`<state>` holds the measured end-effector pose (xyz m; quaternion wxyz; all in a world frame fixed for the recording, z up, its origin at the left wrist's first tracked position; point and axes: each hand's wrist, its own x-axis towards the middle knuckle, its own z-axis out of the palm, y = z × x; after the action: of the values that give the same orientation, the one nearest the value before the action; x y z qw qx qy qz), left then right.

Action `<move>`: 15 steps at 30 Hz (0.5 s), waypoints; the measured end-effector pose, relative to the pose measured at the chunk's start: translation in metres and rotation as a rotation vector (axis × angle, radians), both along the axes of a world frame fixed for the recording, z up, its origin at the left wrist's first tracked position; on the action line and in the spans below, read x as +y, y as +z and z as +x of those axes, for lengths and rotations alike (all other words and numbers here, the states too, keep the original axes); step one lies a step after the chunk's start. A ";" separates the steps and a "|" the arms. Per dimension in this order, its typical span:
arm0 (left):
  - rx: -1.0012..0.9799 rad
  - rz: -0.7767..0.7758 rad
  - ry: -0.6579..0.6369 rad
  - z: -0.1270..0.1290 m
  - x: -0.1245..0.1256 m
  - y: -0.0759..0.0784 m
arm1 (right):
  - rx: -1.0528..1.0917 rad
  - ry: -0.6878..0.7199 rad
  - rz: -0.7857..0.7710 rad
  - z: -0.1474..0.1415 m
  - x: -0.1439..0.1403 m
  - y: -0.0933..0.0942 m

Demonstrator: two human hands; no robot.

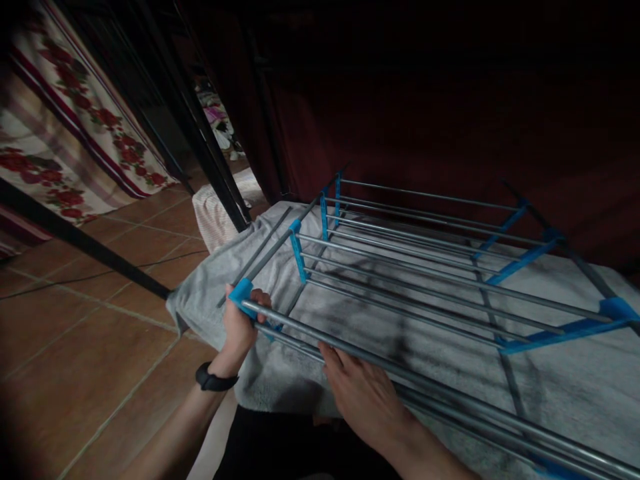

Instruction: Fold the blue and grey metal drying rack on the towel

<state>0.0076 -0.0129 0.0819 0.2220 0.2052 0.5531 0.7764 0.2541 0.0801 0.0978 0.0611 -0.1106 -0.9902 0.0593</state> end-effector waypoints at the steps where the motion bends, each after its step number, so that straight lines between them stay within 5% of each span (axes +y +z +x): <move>1: 0.007 0.006 -0.001 0.000 0.000 0.000 | -0.015 0.021 -0.043 -0.013 -0.002 0.004; 8: 0.017 -0.020 -0.086 -0.006 -0.002 0.000 | -0.120 0.123 -0.463 -0.068 0.000 0.026; 15: 0.011 -0.068 -0.177 -0.012 -0.003 -0.001 | -0.027 0.068 -0.426 -0.065 0.005 0.013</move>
<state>-0.0045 -0.0159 0.0809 0.2935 0.2498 0.5600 0.7334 0.1888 0.0853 0.1105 0.0211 -0.0885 -0.9591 0.2681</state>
